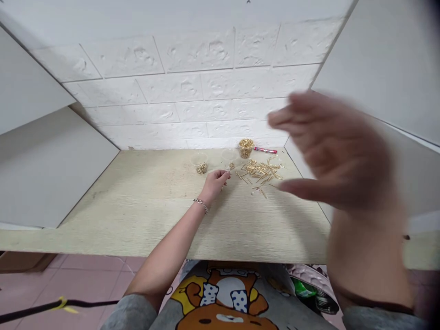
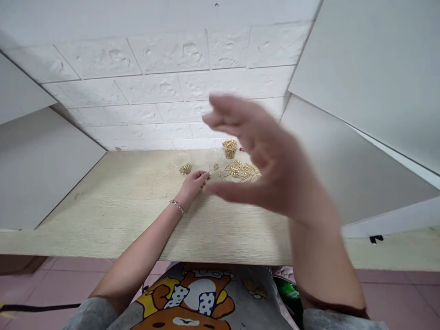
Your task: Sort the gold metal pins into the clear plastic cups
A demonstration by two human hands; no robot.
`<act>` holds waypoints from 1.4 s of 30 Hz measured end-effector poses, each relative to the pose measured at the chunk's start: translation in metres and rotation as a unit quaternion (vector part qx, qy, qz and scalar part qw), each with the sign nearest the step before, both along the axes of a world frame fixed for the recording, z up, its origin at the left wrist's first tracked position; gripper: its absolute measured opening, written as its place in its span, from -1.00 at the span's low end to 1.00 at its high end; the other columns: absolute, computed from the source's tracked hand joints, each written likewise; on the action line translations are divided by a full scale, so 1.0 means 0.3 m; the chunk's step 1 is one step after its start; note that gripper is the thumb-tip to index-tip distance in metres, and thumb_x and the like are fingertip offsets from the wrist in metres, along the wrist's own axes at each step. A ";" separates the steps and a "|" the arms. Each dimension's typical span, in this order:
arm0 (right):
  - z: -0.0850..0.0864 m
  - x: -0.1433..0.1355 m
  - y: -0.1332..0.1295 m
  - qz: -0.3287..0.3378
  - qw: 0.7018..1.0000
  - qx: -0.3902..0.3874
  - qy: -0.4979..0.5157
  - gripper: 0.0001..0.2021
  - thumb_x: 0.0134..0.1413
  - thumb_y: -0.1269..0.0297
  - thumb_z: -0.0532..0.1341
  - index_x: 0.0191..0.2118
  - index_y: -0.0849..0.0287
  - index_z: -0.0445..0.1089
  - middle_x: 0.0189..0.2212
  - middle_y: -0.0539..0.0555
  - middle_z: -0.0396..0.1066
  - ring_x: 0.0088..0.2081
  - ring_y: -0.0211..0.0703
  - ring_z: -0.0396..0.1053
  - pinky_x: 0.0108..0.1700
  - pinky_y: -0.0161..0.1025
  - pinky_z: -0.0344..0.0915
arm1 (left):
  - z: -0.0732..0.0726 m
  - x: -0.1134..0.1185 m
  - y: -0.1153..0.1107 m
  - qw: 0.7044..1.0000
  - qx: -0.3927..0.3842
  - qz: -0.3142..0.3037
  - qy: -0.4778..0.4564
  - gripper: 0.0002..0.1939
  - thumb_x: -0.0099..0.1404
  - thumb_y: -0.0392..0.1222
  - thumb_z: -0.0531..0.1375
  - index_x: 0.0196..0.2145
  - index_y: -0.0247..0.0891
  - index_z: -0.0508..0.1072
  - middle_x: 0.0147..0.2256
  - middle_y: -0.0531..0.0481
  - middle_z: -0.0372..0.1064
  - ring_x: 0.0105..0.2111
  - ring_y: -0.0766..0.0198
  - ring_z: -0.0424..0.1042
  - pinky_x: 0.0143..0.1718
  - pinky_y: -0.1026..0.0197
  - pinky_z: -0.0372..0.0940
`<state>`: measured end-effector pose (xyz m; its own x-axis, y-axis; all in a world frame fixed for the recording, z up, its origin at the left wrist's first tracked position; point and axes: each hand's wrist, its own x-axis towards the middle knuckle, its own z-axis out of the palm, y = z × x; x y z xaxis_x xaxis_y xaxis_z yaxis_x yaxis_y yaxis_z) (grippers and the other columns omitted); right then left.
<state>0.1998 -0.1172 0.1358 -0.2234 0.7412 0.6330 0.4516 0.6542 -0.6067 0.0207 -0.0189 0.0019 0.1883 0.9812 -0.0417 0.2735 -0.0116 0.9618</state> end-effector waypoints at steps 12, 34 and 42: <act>-0.497 -0.070 0.304 -0.067 0.960 -0.220 -0.159 -0.37 -0.23 0.30 0.31 0.06 0.27 0.20 -0.01 0.23 0.29 -0.01 0.00 0.26 0.00 -0.11 0.20 | 0.001 -0.003 0.007 0.997 0.011 0.012 -0.078 -0.74 0.07 -0.04 0.13 -0.51 -0.32 0.38 -0.50 0.04 0.35 -0.61 0.46 0.19 -0.55 0.35 0.12; -0.545 -0.053 0.307 -0.188 0.978 -0.075 -0.047 -0.78 0.04 0.36 0.03 -0.29 0.18 0.43 -0.30 0.10 0.45 -0.23 -0.12 0.36 -0.12 -0.14 0.24 | -0.026 0.035 0.044 0.996 0.018 -0.079 -0.042 -0.74 0.13 -0.03 0.08 -0.44 -0.31 0.34 -0.50 0.07 0.26 -0.56 0.45 0.19 -0.53 0.35 0.09; -0.514 -0.090 0.282 -0.133 0.950 -0.201 0.196 -0.74 0.01 0.14 0.10 -0.30 0.21 0.42 -0.31 0.10 0.46 -0.23 -0.13 0.38 -0.17 -0.17 0.29 | -0.010 0.030 0.032 0.994 -0.007 -0.081 -0.070 -0.71 0.14 0.02 0.05 -0.48 -0.29 0.29 -0.48 0.07 0.26 -0.57 0.46 0.18 -0.52 0.35 0.11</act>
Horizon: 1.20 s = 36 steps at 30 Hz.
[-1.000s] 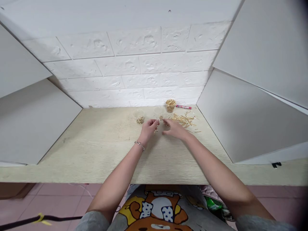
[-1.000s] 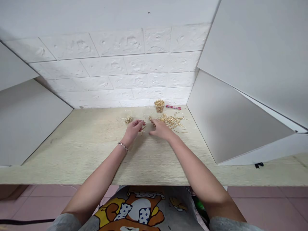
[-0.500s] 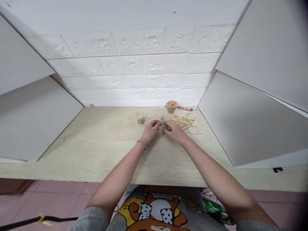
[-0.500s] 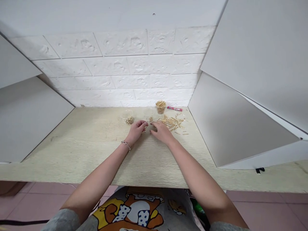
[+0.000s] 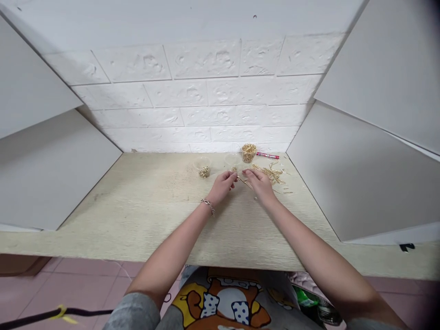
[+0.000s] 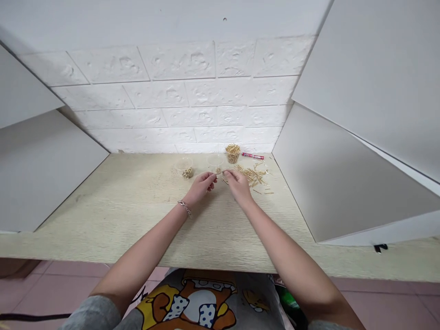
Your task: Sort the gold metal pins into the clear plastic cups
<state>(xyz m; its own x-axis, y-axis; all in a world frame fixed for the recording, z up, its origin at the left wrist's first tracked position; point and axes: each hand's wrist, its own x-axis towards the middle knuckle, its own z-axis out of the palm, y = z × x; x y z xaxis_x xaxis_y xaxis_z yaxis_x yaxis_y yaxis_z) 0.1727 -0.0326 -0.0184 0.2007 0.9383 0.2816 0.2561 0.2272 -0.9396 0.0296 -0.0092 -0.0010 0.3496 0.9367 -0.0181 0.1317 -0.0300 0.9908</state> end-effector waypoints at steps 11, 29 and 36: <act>0.012 -0.059 -0.041 0.034 0.999 -0.025 0.018 -0.84 -0.11 0.21 0.19 -0.43 0.20 0.41 -0.46 0.04 0.45 -0.37 -0.17 0.39 -0.29 -0.23 0.30 | 0.010 -0.016 -0.008 0.999 0.022 -0.013 0.029 -0.71 0.11 0.02 0.09 -0.51 -0.30 0.30 -0.63 0.12 0.16 -0.60 0.45 0.13 -0.55 0.34 0.08; 0.019 -0.066 -0.059 0.000 0.993 0.057 -0.102 -0.83 0.02 0.25 0.09 -0.36 0.16 0.39 -0.45 0.05 0.45 -0.40 -0.17 0.38 -0.31 -0.22 0.30 | 0.006 -0.050 0.008 0.998 -0.028 -0.046 0.017 -0.61 -0.02 0.11 0.19 -0.49 -0.34 0.41 -0.53 0.05 0.28 -0.59 0.46 0.15 -0.57 0.36 0.07; 0.030 -0.054 -0.057 -0.019 0.994 0.051 -0.097 -0.84 0.02 0.25 0.08 -0.36 0.17 0.36 -0.47 0.03 0.43 -0.43 -0.19 0.35 -0.34 -0.25 0.27 | -0.013 -0.046 0.016 0.997 -0.038 -0.059 -0.017 -0.62 -0.07 0.04 0.24 -0.40 -0.35 0.46 -0.43 0.00 0.36 -0.56 0.47 0.19 -0.48 0.33 0.12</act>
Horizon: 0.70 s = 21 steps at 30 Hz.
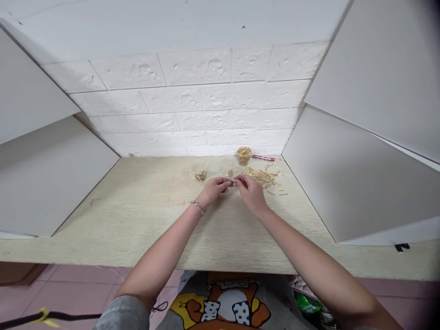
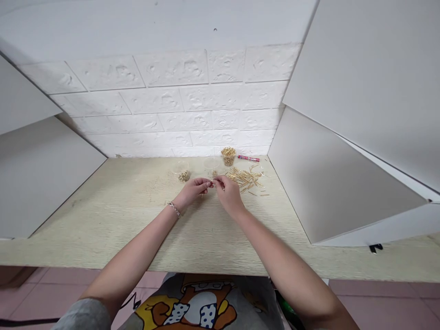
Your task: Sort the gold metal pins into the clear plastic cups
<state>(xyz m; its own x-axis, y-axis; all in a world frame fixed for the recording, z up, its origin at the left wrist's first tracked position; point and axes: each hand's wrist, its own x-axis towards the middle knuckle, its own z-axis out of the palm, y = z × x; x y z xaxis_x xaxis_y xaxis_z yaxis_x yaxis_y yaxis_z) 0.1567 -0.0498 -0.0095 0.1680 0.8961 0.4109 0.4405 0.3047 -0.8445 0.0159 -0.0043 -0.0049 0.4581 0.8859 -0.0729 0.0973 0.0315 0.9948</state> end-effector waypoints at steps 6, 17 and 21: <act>0.007 -0.003 -0.003 0.004 1.000 -0.006 0.010 -0.85 0.03 0.26 0.07 -0.36 0.16 0.34 -0.48 0.02 0.42 -0.42 -0.19 0.36 -0.34 -0.26 0.26 | 0.008 -0.003 -0.002 1.000 0.002 0.000 0.007 -0.67 -0.01 0.00 0.23 -0.39 -0.35 0.46 -0.43 0.02 0.36 -0.56 0.48 0.19 -0.48 0.33 0.11; 0.005 0.000 -0.003 -0.002 1.000 0.003 0.001 -0.85 0.03 0.28 0.06 -0.35 0.19 0.34 -0.47 0.02 0.40 -0.43 -0.21 0.34 -0.35 -0.28 0.23 | 0.021 -0.009 -0.002 1.000 -0.012 -0.003 0.010 -0.67 -0.02 -0.02 0.24 -0.39 -0.35 0.44 -0.45 0.04 0.34 -0.54 0.48 0.19 -0.45 0.31 0.13; 0.004 0.000 -0.002 -0.004 1.000 0.007 -0.008 -0.86 0.02 0.30 0.07 -0.36 0.18 0.34 -0.48 0.02 0.40 -0.44 -0.23 0.33 -0.36 -0.29 0.23 | 0.017 -0.011 0.001 1.000 -0.012 0.004 0.011 -0.68 -0.02 -0.03 0.25 -0.39 -0.35 0.44 -0.44 0.04 0.35 -0.53 0.47 0.20 -0.44 0.31 0.14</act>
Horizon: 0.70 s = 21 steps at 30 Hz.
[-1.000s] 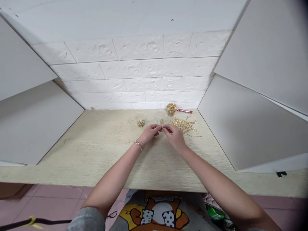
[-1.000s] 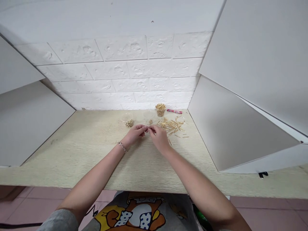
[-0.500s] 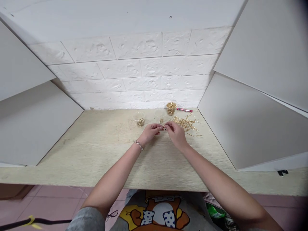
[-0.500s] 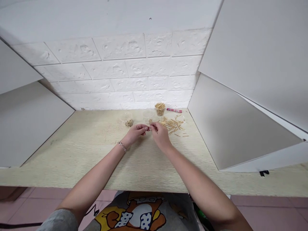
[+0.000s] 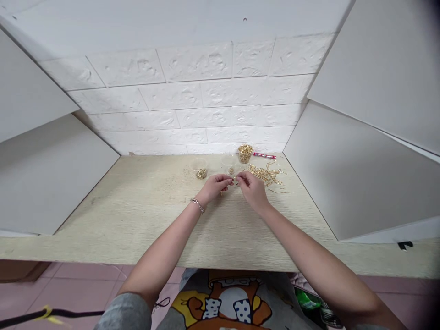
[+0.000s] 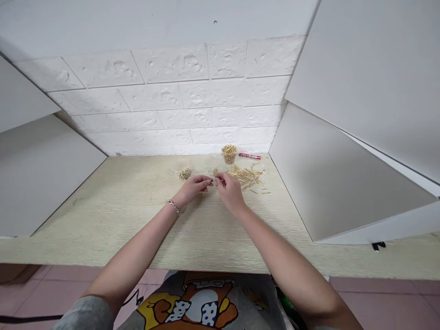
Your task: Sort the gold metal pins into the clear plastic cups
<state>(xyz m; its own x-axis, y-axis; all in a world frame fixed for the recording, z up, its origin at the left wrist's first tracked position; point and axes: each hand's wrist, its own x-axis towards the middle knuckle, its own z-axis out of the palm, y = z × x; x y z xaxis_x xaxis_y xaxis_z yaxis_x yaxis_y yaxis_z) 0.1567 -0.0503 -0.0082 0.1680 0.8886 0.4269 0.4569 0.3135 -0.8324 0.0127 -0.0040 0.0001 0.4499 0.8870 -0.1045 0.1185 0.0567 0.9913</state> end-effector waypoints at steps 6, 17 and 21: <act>-0.009 -0.001 0.002 0.009 1.000 -0.003 0.005 -0.87 0.02 0.31 0.07 -0.36 0.18 0.34 -0.48 0.01 0.39 -0.45 -0.23 0.34 -0.36 -0.29 0.23 | -0.002 -0.001 -0.003 1.000 0.014 -0.002 0.009 -0.67 -0.03 -0.03 0.25 -0.37 -0.34 0.46 -0.43 0.01 0.37 -0.51 0.46 0.21 -0.42 0.31 0.15; -0.016 -0.002 0.006 0.001 1.000 -0.004 0.002 -0.86 0.02 0.27 0.07 -0.35 0.17 0.34 -0.44 0.02 0.39 -0.46 -0.24 0.32 -0.36 -0.28 0.22 | 0.005 -0.008 0.005 1.000 0.021 0.011 0.012 -0.70 -0.01 -0.04 0.24 -0.39 -0.34 0.46 -0.45 0.02 0.36 -0.51 0.44 0.23 -0.41 0.30 0.17; -0.018 -0.001 0.006 -0.003 1.000 -0.002 -0.008 -0.85 0.02 0.26 0.07 -0.36 0.17 0.34 -0.46 0.02 0.39 -0.48 -0.25 0.29 -0.38 -0.29 0.22 | -0.010 -0.007 0.006 1.000 0.023 -0.005 0.015 -0.69 -0.01 -0.04 0.24 -0.37 -0.34 0.47 -0.43 0.01 0.37 -0.49 0.44 0.24 -0.39 0.29 0.18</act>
<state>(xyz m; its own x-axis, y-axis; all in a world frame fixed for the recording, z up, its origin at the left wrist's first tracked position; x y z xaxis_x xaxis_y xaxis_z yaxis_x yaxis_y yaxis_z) 0.1564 -0.0486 -0.0137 0.1660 0.8889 0.4269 0.4720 0.3084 -0.8259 0.0105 -0.0021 -0.0030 0.4556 0.8868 -0.0775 0.1480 0.0104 0.9889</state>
